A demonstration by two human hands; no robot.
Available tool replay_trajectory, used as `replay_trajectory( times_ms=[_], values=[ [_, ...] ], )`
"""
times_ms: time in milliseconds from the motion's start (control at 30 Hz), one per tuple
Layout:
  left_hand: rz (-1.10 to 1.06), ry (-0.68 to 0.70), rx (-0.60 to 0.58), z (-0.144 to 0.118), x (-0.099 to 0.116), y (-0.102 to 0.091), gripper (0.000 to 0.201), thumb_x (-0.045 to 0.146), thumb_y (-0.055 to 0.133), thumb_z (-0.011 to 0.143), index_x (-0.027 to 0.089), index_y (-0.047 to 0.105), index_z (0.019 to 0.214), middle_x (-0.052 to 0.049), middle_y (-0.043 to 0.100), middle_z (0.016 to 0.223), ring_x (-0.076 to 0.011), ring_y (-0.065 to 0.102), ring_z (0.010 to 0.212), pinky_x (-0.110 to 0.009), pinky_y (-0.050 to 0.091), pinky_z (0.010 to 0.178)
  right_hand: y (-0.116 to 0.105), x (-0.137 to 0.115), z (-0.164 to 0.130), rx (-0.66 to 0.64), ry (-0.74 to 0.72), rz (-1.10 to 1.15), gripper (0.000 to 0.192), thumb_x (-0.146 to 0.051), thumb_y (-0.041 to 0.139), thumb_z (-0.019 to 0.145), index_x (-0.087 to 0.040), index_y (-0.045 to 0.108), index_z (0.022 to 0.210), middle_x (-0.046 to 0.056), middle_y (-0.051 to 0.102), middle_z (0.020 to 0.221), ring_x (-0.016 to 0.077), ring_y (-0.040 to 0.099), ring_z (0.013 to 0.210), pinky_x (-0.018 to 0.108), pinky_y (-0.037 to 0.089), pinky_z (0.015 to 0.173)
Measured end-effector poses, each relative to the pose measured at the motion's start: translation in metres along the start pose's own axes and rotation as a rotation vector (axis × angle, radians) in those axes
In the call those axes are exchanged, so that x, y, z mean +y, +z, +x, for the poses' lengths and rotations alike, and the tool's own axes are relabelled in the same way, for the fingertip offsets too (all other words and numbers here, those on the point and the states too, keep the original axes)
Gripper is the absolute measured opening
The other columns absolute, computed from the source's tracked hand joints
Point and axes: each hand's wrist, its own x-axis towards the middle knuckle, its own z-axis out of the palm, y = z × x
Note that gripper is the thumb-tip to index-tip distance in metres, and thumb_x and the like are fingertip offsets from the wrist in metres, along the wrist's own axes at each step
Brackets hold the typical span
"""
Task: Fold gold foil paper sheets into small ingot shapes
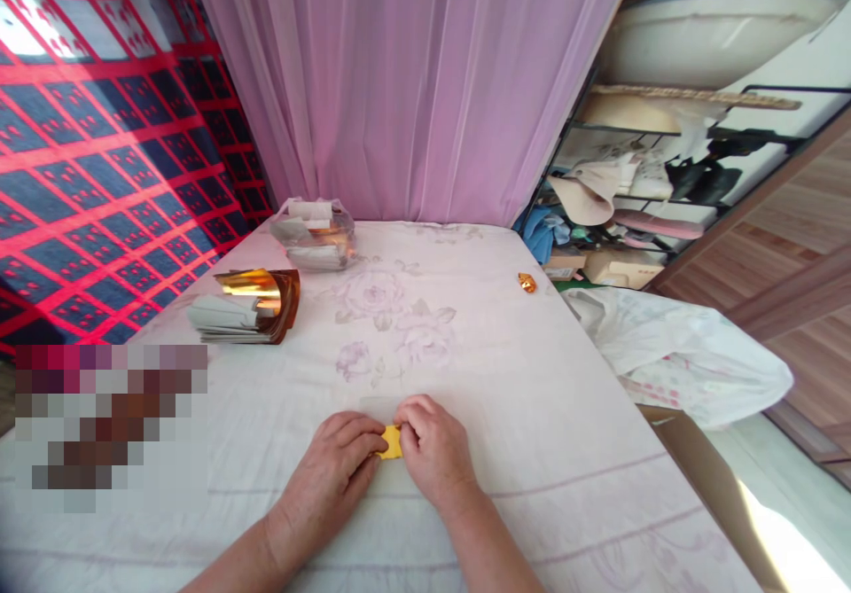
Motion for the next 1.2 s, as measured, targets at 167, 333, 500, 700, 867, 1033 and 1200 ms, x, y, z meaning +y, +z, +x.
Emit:
replay_trajectory(
  times_ms=[167,333,500,700,867,1033,1200],
  values=[
    [-0.012,-0.016,-0.008,-0.001,0.0,0.0,0.022,0.008,0.054,0.086,0.022,0.067,0.097,-0.005,0.069,0.105,-0.0224,0.059,0.101,-0.043,0.049,0.092,-0.001,0.001,0.0,-0.008,-0.002,0.015,0.027,-0.005,0.043,0.078,-0.023,0.064,0.078,0.001,0.069,0.088,0.0143,0.065,0.08,0.025,0.047,0.074],
    [-0.01,-0.021,-0.01,-0.001,0.001,0.0,0.028,0.01,0.054,0.087,0.024,0.066,0.108,-0.006,0.069,0.105,-0.0225,0.06,0.101,-0.043,0.051,0.092,-0.001,0.0,-0.001,0.0,0.004,0.019,0.026,-0.006,0.043,0.078,-0.022,0.064,0.078,0.001,0.068,0.086,0.0143,0.064,0.078,0.024,0.047,0.072],
    [0.071,0.027,-0.006,-0.003,-0.001,-0.001,0.028,0.013,0.056,0.087,0.024,0.065,0.111,-0.005,0.069,0.109,-0.0232,0.061,0.105,-0.044,0.051,0.096,-0.001,-0.005,-0.003,0.016,0.017,0.017,0.026,-0.006,0.044,0.079,-0.023,0.064,0.077,0.001,0.067,0.085,0.0142,0.064,0.077,0.024,0.046,0.071],
    [0.198,0.107,-0.029,-0.004,-0.007,-0.001,0.034,0.013,0.055,0.087,0.023,0.062,0.119,-0.004,0.07,0.11,-0.0223,0.063,0.104,-0.044,0.053,0.096,-0.001,-0.008,-0.009,0.029,0.011,0.008,0.027,-0.005,0.043,0.081,-0.022,0.063,0.079,0.002,0.066,0.087,0.0144,0.064,0.077,0.024,0.047,0.071],
    [0.228,0.121,-0.038,-0.006,-0.011,-0.002,0.035,0.016,0.057,0.087,0.023,0.061,0.122,-0.005,0.07,0.112,-0.0222,0.063,0.106,-0.042,0.053,0.097,-0.001,-0.009,-0.012,0.031,0.004,0.023,0.026,-0.005,0.043,0.081,-0.023,0.062,0.08,0.003,0.066,0.087,0.0147,0.064,0.077,0.024,0.048,0.07],
    [0.195,0.092,-0.041,-0.006,-0.008,-0.001,0.035,0.013,0.057,0.087,0.023,0.061,0.12,-0.004,0.07,0.112,-0.0228,0.063,0.106,-0.044,0.053,0.096,-0.001,-0.009,-0.011,0.028,0.001,0.011,0.027,-0.004,0.043,0.08,-0.022,0.063,0.08,0.003,0.066,0.087,0.0148,0.063,0.076,0.024,0.048,0.07],
    [0.138,0.06,-0.033,-0.006,-0.007,0.001,0.031,0.011,0.057,0.086,0.023,0.063,0.114,-0.006,0.069,0.113,-0.0234,0.062,0.106,-0.045,0.053,0.095,0.0,-0.007,-0.01,0.034,-0.019,0.001,0.027,-0.003,0.044,0.077,-0.021,0.064,0.079,0.003,0.067,0.088,0.0148,0.063,0.078,0.025,0.048,0.072]
  ],
)
